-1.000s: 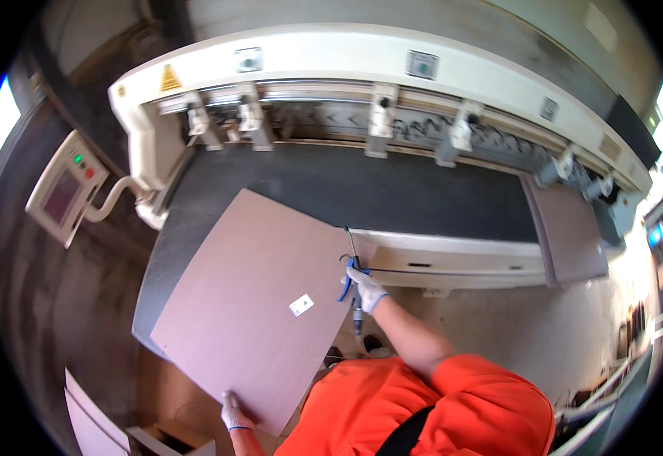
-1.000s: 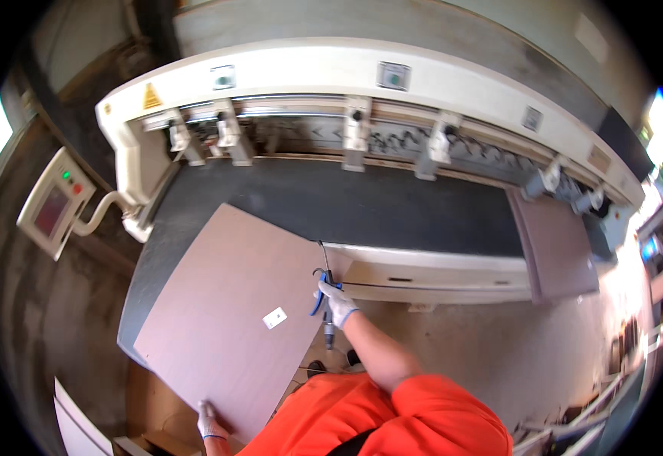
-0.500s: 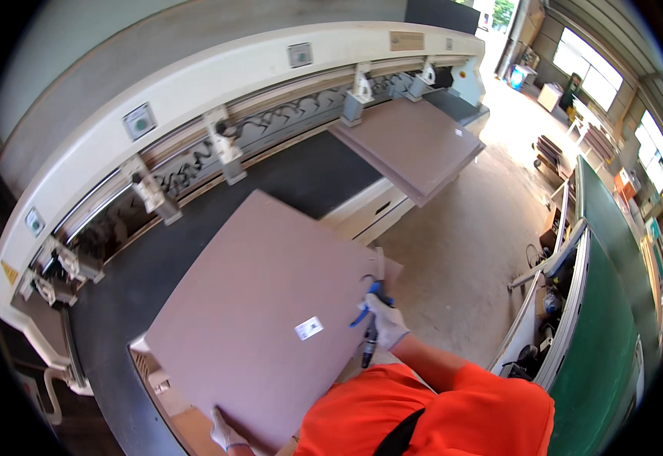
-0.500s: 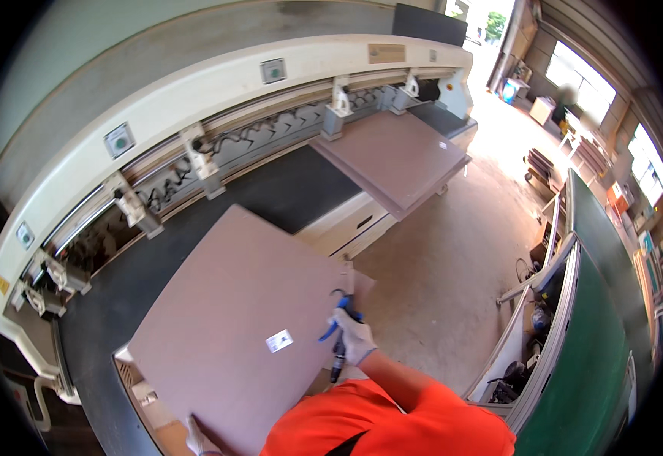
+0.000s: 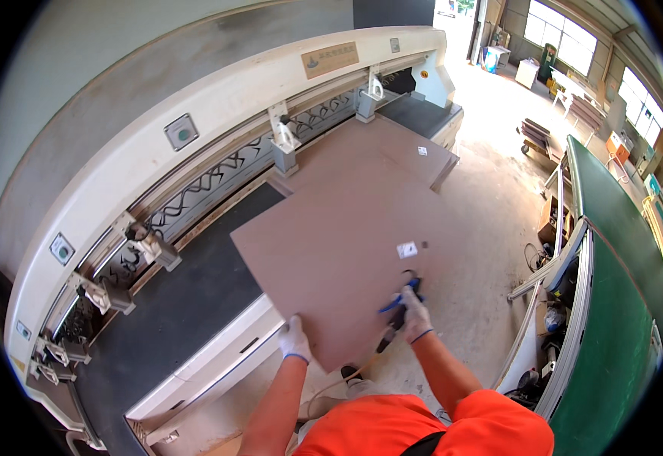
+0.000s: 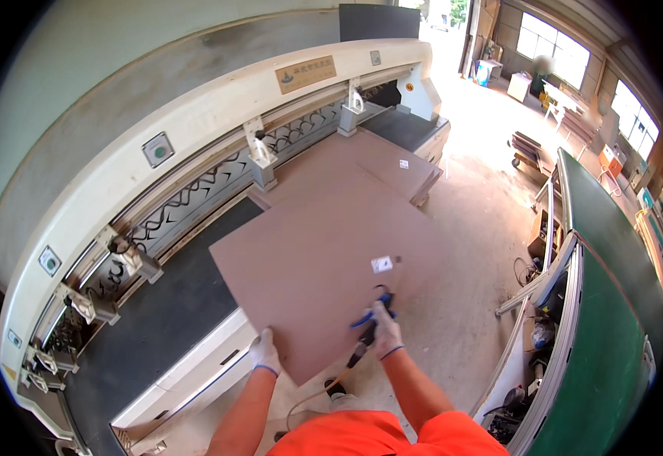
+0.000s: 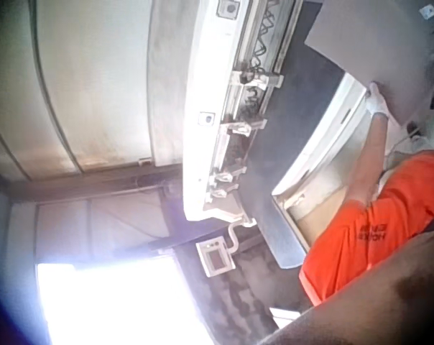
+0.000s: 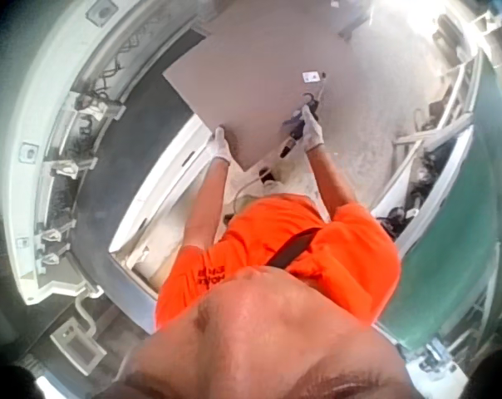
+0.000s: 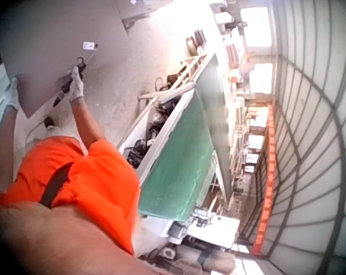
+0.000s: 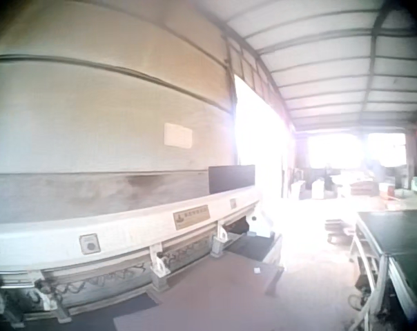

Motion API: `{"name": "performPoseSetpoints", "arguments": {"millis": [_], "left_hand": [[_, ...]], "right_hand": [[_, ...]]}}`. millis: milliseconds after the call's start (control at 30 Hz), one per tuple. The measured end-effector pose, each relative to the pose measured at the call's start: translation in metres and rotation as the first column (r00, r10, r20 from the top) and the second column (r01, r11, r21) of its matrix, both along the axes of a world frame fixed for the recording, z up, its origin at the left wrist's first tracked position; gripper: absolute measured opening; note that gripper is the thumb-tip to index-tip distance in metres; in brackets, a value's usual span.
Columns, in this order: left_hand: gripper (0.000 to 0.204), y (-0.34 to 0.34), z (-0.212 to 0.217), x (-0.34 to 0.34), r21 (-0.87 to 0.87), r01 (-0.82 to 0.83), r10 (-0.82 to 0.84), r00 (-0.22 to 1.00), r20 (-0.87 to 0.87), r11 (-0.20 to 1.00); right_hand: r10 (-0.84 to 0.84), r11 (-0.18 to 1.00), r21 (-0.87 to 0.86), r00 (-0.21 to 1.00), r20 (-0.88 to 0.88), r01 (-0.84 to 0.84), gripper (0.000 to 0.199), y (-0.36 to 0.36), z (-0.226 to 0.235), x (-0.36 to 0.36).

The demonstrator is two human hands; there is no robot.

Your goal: The person operates a pneumatic tool on a large brown panel at a machine station, then moves the panel to a stack. The person repeats this process for multiple panels, handling them one at a time and stacking them in a pile within a workshop.

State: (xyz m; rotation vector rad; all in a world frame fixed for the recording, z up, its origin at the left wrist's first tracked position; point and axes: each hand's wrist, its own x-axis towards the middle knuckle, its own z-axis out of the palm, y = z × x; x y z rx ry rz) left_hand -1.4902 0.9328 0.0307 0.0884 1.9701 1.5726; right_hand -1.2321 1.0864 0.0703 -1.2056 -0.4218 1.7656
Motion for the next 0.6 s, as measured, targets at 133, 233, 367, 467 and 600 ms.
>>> {"name": "performPoseSetpoints", "arguments": {"millis": [133,233,367,467,600], "left_hand": [[0.036,0.060,0.007,0.015,0.027,0.285,-0.272,0.875,0.401,0.958],[0.041,0.035,0.006,0.007,0.043,0.317,-0.310,0.874,0.375,0.947],[0.032,-0.071,-0.052,-0.020,-0.019,0.081,-0.067,0.921,0.384,0.997],[0.023,-0.169,-0.084,-0.027,-0.223,-0.084,0.175,0.888,0.425,0.971],[0.013,-0.296,-0.124,-0.004,-0.507,-0.249,0.481,0.780,0.400,0.825]], "right_hand": [[0.167,0.971,0.156,0.981,0.096,-0.180,0.015,0.071,-0.021,-0.030],[0.304,0.945,0.082,0.942,0.143,-0.318,0.017,0.170,-0.021,-0.018],[0.425,0.886,0.057,0.855,0.297,-0.460,0.021,0.274,-0.001,-0.016],[0.464,0.855,0.049,0.804,0.371,-0.516,0.023,0.318,-0.004,-0.027],[0.424,0.867,-0.006,0.731,0.535,-0.498,0.027,0.333,0.002,-0.042]]}}
